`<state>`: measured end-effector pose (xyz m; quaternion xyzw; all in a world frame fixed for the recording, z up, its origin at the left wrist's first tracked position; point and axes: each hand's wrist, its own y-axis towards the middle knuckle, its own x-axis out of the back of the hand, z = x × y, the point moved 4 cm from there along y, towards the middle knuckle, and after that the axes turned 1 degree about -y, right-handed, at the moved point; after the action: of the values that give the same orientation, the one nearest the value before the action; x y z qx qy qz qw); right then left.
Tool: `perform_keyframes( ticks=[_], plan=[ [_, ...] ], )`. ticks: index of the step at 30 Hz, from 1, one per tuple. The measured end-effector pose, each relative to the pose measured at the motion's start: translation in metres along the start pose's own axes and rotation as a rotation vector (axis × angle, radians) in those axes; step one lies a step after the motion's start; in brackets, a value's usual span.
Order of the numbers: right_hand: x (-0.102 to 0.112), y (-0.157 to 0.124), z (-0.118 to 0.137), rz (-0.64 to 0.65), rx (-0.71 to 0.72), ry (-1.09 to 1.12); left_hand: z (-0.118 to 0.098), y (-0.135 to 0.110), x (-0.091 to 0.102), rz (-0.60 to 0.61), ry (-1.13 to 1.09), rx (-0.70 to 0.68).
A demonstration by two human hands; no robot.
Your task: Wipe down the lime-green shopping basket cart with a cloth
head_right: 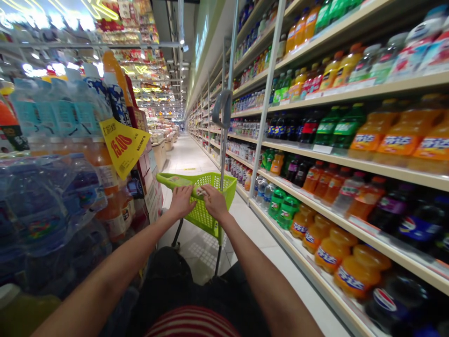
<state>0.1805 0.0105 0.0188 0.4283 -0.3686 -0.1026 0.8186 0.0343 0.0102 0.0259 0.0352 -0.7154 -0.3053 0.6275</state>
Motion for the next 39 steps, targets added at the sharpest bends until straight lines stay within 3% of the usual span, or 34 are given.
perform_keyframes(
  ticks=[6,10,15,18,24,27,32,35,39],
  plan=[
    [0.004,0.000,-0.013,-0.008,-0.101,-0.090,0.019,0.006,-0.006,0.160,0.019,0.085],
    [0.002,0.002,-0.005,-0.057,-0.108,-0.133,0.009,0.005,-0.009,0.171,0.019,0.075],
    [-0.012,0.005,0.013,-0.028,0.017,-0.187,-0.002,0.004,-0.007,0.135,0.016,0.049],
    [-0.005,0.000,0.001,-0.070,0.025,-0.233,0.000,0.001,-0.004,0.103,0.024,0.037],
    [0.022,-0.009,-0.036,-0.205,-0.109,-0.245,-0.003,-0.003,-0.009,0.112,0.028,0.065],
    [0.010,-0.006,-0.024,-0.179,-0.088,-0.262,-0.011,-0.002,-0.012,0.114,0.029,0.056],
    [-0.012,-0.005,0.000,-0.107,0.065,-0.270,-0.014,-0.002,-0.013,0.092,0.036,0.017],
    [0.000,-0.011,-0.017,-0.141,0.043,-0.288,-0.007,-0.004,-0.013,0.065,0.042,0.061],
    [0.027,-0.015,-0.050,-0.272,-0.095,-0.314,-0.005,-0.005,-0.015,0.080,0.035,0.075]
  ],
)
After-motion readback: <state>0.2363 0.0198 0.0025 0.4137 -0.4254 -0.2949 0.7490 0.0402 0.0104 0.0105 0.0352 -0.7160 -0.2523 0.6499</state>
